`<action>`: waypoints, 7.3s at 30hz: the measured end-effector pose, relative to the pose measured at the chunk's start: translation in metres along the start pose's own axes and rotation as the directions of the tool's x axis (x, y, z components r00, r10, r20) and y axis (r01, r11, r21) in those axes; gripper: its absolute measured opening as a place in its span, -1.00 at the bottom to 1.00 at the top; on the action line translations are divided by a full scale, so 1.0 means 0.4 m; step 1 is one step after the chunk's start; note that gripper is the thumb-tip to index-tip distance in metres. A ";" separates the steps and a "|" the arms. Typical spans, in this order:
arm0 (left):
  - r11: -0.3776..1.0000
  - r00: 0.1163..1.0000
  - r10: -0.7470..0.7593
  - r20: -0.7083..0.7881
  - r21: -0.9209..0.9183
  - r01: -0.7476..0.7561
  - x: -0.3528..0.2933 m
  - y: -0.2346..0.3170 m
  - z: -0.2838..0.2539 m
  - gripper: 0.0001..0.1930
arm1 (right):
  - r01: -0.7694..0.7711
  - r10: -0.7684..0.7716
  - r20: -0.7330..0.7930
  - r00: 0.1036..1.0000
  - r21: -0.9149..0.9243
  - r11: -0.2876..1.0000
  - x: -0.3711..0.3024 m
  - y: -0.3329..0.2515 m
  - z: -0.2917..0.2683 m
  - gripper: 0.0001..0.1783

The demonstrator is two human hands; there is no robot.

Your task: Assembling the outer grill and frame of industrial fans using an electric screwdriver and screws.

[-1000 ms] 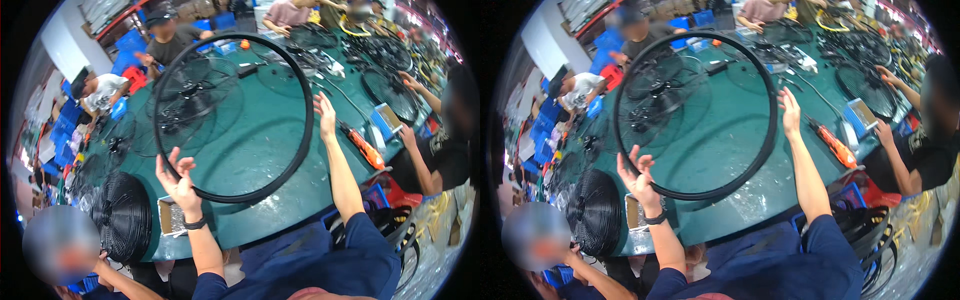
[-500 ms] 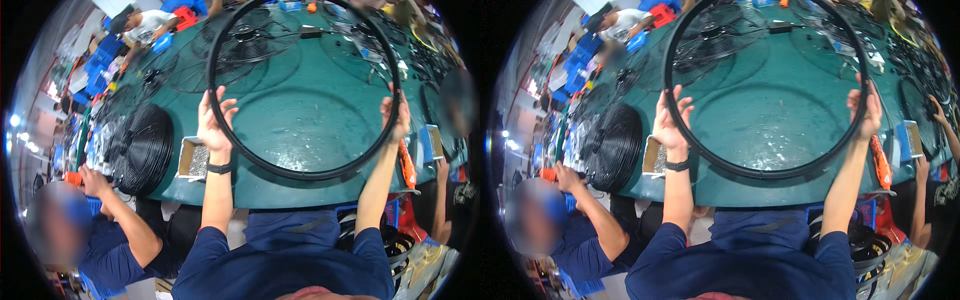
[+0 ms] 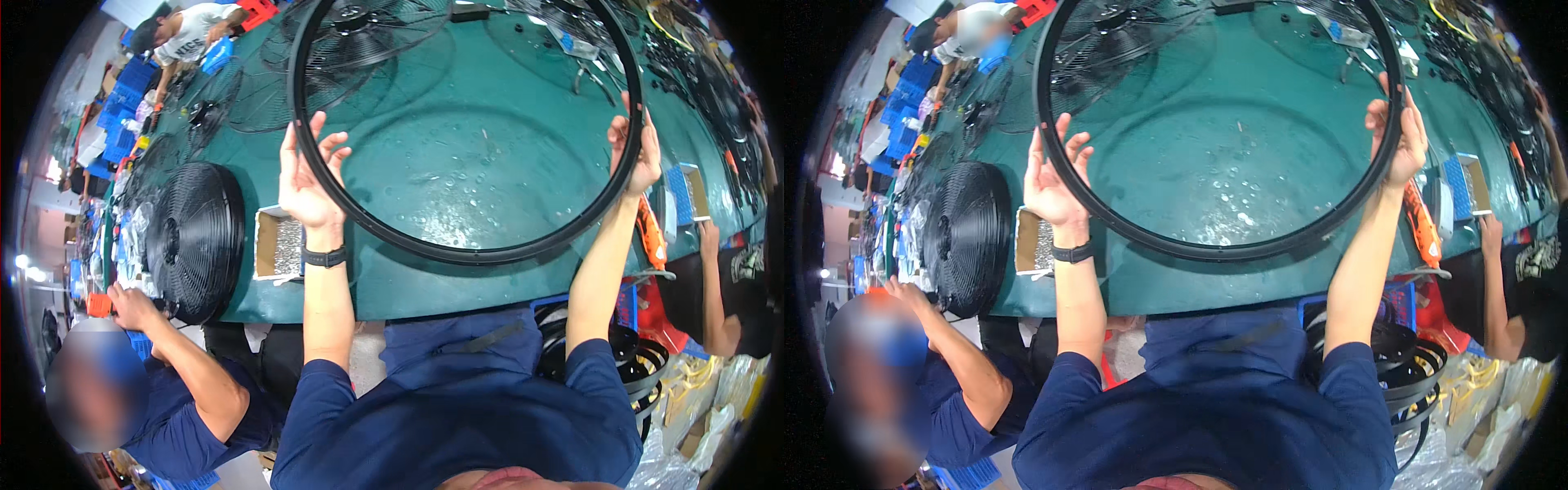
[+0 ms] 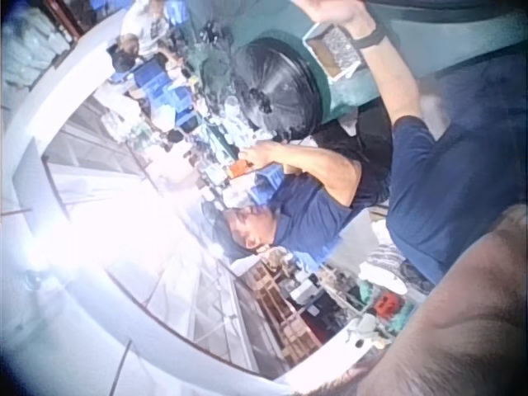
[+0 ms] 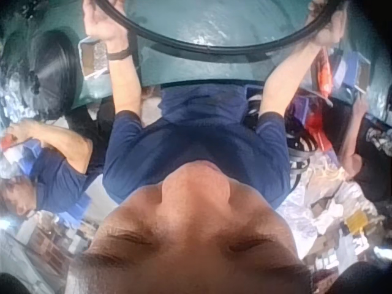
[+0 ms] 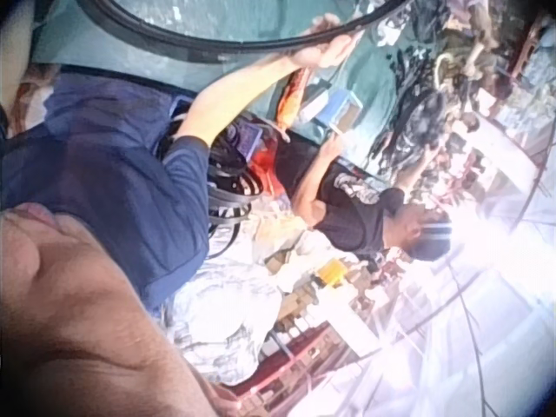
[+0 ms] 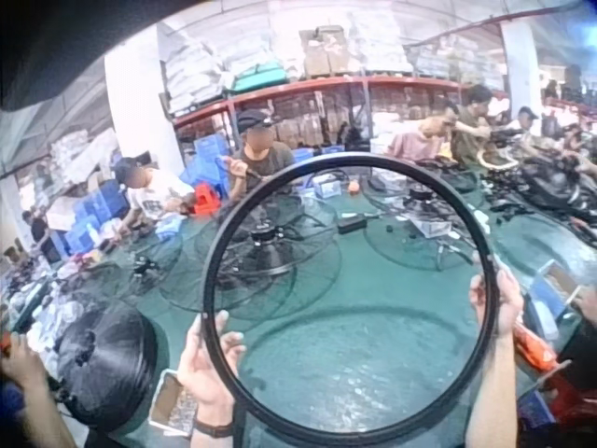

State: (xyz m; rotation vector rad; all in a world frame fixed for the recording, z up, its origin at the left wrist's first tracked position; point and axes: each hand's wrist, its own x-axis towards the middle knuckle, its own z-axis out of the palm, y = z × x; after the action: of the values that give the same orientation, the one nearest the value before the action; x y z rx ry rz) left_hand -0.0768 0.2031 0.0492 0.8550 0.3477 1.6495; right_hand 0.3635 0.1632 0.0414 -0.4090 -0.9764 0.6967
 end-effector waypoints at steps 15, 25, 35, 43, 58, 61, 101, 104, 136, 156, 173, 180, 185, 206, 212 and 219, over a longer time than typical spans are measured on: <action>0.875 0.998 -0.039 -0.058 0.480 0.062 -0.031 -0.032 0.066 -0.57 | -0.340 0.084 -0.417 0.905 -0.591 0.732 0.008 -0.096 -0.079 -0.71; 0.548 0.950 -0.301 -0.087 0.799 0.247 -0.048 -0.070 0.055 -0.67 | -0.511 0.193 -0.479 0.857 -0.840 0.184 -0.003 -0.062 -0.157 -0.76; -0.399 0.944 -0.292 -0.152 0.917 0.024 -0.050 -0.042 0.006 -0.82 | -0.324 0.191 -0.395 0.899 -0.892 -0.316 -0.032 0.041 -0.016 -0.63; -0.272 0.940 -0.297 -0.169 0.958 0.087 -0.041 -0.042 -0.031 -0.75 | -0.533 0.660 -0.059 0.749 -0.645 0.547 0.135 0.276 0.330 -0.21; -0.159 0.960 -0.265 -0.091 0.986 0.050 -0.052 -0.049 -0.062 -0.65 | -0.752 0.730 -0.186 0.658 -0.115 0.649 0.440 0.516 0.620 -0.61; -0.119 0.970 -0.224 -0.096 0.990 0.070 -0.054 -0.048 -0.058 -0.70 | -0.581 0.548 -0.194 0.814 -0.302 0.756 0.427 0.340 0.591 -0.72; 0.811 0.851 -0.138 0.507 -0.435 0.391 0.001 0.056 0.000 -0.08 | -0.254 0.505 0.347 0.790 -0.565 0.785 -0.032 0.104 0.409 -0.75; 0.831 0.887 -0.102 0.450 -0.452 0.324 0.022 0.065 -0.027 -0.04 | 0.190 0.446 0.580 0.682 -0.729 0.658 -0.069 0.145 0.462 -0.76; 0.873 0.940 -0.231 0.253 -0.372 0.315 -0.018 0.075 0.002 -0.20 | 0.531 0.501 0.695 0.515 -0.718 0.450 0.097 -0.047 0.543 -0.01; 0.903 0.888 -0.354 -0.294 0.139 0.406 0.007 -0.003 -0.061 -0.32 | 0.504 0.752 0.477 0.455 -0.834 0.224 0.001 0.056 0.416 -0.01; 0.585 0.925 -0.345 -0.160 0.733 0.346 -0.011 -0.116 -0.055 -0.31 | -0.328 0.356 -0.170 0.919 -0.830 0.451 -0.031 0.038 -0.037 -0.45; 0.352 0.983 -0.170 -0.076 0.927 0.133 -0.020 -0.177 -0.084 -0.31 | -0.296 0.447 -0.067 0.892 -0.834 0.466 -0.071 0.058 -0.152 -0.38; 0.441 0.984 -0.140 -0.108 0.883 0.160 -0.021 -0.199 -0.089 -0.35 | -0.404 0.492 -0.141 0.859 -0.777 0.482 -0.075 0.059 -0.164 -0.37; 0.405 0.984 -0.163 -0.073 0.904 0.134 -0.012 -0.194 -0.104 -0.39 | -0.404 0.364 -0.210 0.907 -0.675 0.617 -0.084 0.065 -0.205 -0.62; 0.498 0.957 -0.250 -0.147 0.828 0.257 -0.013 -0.194 -0.089 -0.42 | -0.396 0.429 -0.116 0.896 -0.645 0.653 -0.085 0.080 -0.214 -0.47; 0.480 0.970 -0.195 -0.144 0.849 0.222 -0.016 -0.201 -0.072 -0.44 | -0.363 0.403 -0.146 0.903 -0.761 0.538 -0.079 0.074 -0.198 -0.50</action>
State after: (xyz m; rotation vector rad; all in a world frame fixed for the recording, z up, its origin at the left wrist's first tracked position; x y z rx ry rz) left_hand -0.0388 0.2251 -0.0241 1.4573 1.3398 1.1825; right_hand 0.4096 0.1615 -0.0361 -1.4350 -1.2264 0.6427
